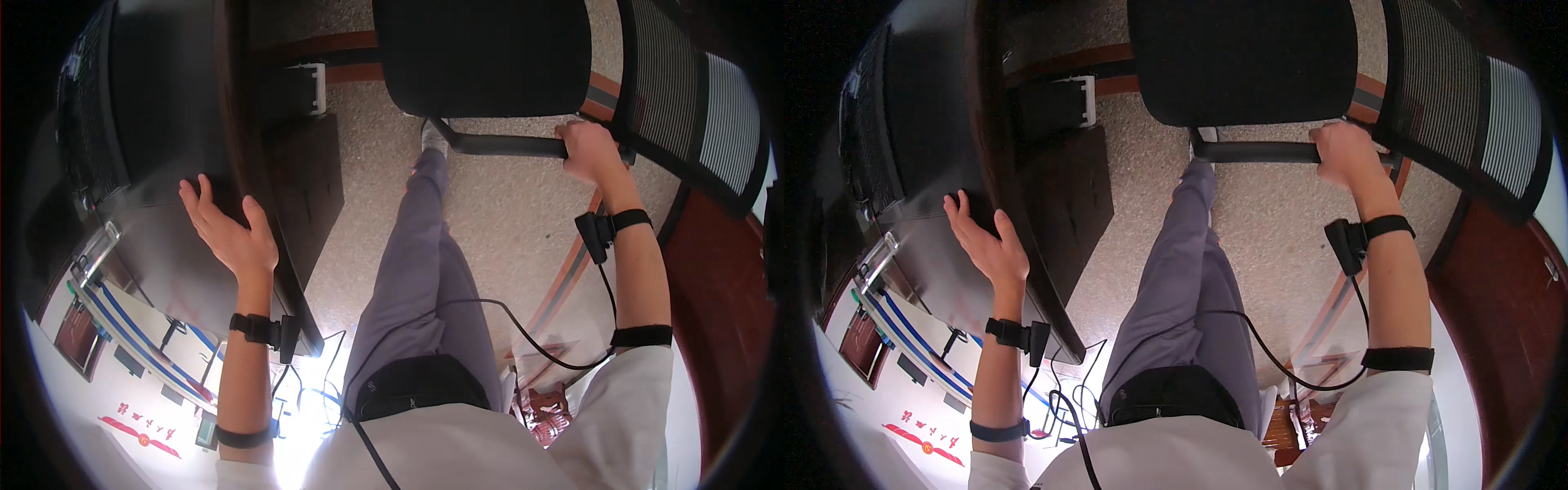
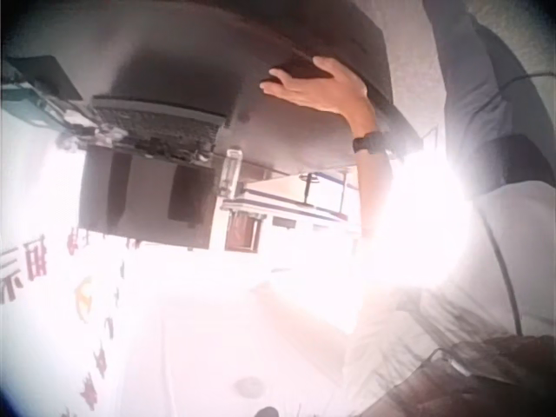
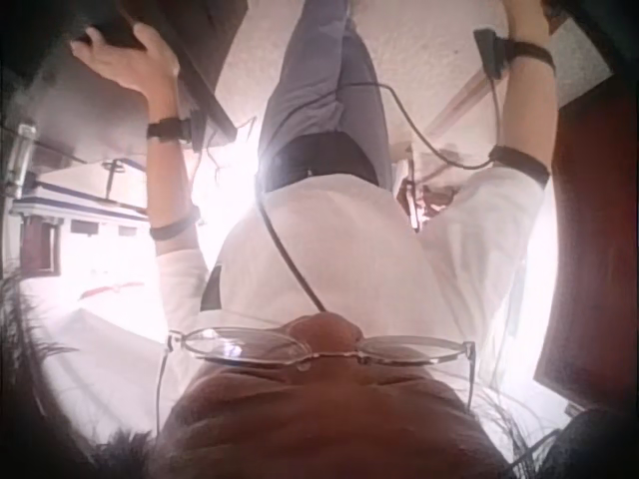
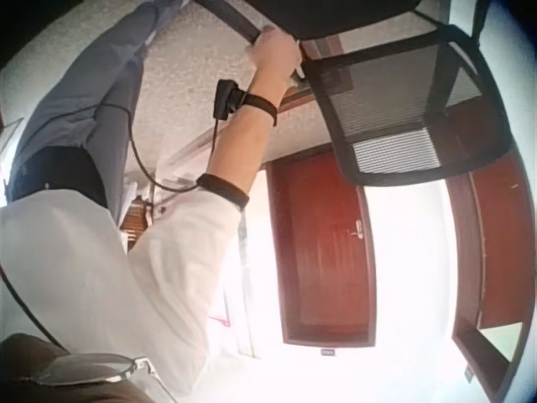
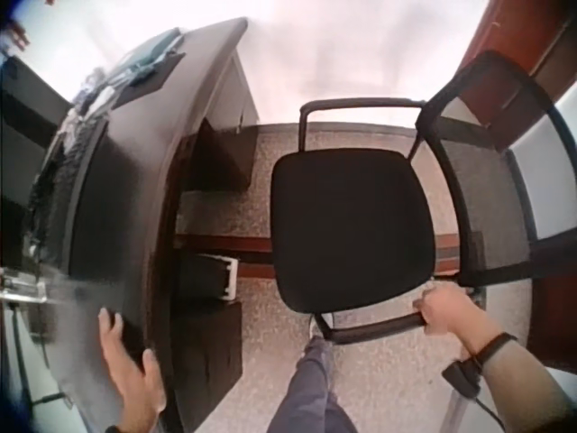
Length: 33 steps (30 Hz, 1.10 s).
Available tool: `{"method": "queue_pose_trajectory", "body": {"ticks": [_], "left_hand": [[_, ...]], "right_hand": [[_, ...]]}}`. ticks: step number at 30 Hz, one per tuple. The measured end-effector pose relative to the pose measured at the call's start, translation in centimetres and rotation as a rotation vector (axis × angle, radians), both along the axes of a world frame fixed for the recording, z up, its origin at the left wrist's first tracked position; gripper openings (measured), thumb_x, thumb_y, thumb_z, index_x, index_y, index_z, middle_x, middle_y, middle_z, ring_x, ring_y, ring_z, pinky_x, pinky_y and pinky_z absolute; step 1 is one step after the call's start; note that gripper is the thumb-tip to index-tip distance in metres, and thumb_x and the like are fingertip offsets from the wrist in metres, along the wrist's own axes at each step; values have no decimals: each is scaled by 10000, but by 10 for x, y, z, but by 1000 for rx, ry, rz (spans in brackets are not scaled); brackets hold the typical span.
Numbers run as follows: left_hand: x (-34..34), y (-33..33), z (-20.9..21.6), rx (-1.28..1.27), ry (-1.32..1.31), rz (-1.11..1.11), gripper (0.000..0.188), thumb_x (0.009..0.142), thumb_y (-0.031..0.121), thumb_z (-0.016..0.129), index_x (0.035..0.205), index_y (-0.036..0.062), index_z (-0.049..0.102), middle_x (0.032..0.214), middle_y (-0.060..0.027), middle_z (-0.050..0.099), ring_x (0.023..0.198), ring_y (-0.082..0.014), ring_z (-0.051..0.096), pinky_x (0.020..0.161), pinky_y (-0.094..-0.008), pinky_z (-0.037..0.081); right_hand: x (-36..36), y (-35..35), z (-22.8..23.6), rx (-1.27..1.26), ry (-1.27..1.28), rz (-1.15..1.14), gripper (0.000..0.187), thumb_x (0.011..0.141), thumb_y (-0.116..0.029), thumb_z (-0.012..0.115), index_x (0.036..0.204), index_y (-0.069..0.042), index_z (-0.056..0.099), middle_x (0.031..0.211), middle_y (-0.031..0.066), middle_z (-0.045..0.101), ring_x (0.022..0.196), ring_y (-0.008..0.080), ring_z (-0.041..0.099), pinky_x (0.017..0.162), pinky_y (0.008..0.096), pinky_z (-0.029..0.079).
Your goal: The recorder wipes a desk, an office chair, and a wooden armchair with a cloth.
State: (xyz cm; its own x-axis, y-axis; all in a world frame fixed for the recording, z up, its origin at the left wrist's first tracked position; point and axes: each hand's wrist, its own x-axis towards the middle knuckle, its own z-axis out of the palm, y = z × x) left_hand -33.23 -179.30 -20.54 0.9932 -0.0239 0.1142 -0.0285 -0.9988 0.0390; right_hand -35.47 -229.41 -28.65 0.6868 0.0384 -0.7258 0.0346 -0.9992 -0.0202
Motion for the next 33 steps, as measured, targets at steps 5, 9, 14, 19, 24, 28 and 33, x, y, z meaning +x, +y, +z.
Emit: {"method": "queue_pose_trajectory", "body": {"ticks": [5, 9, 14, 19, 24, 28, 33], "left_hand": [[3, -4, 0, -36, 12, -5, 670, 1019, 470, 477, 1538, 52, 399, 1674, -195, 258, 1528, -394, 283, 1229, -517, 248], [5, -5, 1, -56, 22, -1, 669, 1026, 476, 464, 1537, 49, 399, 1677, -199, 249, 1529, -399, 278, 1234, -514, 235], [5, -5, 2, -63, 28, -6, 653, 1033, 455, 459, 1539, 48, 385, 1680, -205, 241, 1534, -400, 263, 1247, -507, 203], [6, -3, 1, -68, 35, -9, 667, 1009, 442, 466, 1549, 62, 368, 1678, -216, 243, 1542, -414, 252, 1240, -532, 218], [8, -6, 1, -52, 61, -18, 719, 1045, 552, 387, 1555, 49, 331, 1678, -237, 215, 1542, -420, 234, 1249, -527, 186], [8, -6, 0, -47, 63, -3, 730, 1036, 588, 384, 1569, 93, 323, 1676, -225, 231, 1538, -423, 249, 1239, -547, 219], [6, -5, -1, -31, 82, -7, 743, 1041, 597, 363, 1578, 89, 285, 1678, -232, 206, 1539, -433, 235, 1241, -551, 212]], "right_hand": [[3, -14, -2, 98, 26, 121, 388, 671, -108, 774, 1040, -43, 675, 938, 177, 708, 912, 377, 712, 823, 469, 579], [-2, -24, -2, 192, -73, 185, 395, 686, -181, 785, 1027, -56, 631, 853, 148, 674, 823, 362, 706, 738, 462, 577], [4, -27, -7, 241, 2, 228, 409, 697, -270, 810, 1000, -63, 631, 843, 140, 678, 787, 338, 712, 705, 440, 587], [4, -27, -8, 262, 21, 203, 408, 701, -300, 810, 985, -77, 620, 821, 122, 669, 774, 331, 713, 701, 440, 589], [7, -29, -6, 270, 54, 164, 408, 681, -298, 820, 960, -81, 616, 819, 119, 666, 743, 327, 706, 675, 436, 583], [3, -31, -11, 300, 36, 150, 417, 665, -307, 831, 942, -82, 615, 815, 113, 662, 726, 319, 700, 665, 431, 584], [1, -31, -12, 330, 15, 154, 418, 652, -306, 839, 927, -87, 612, 785, 102, 650, 717, 303, 699, 661, 421, 586]]}}
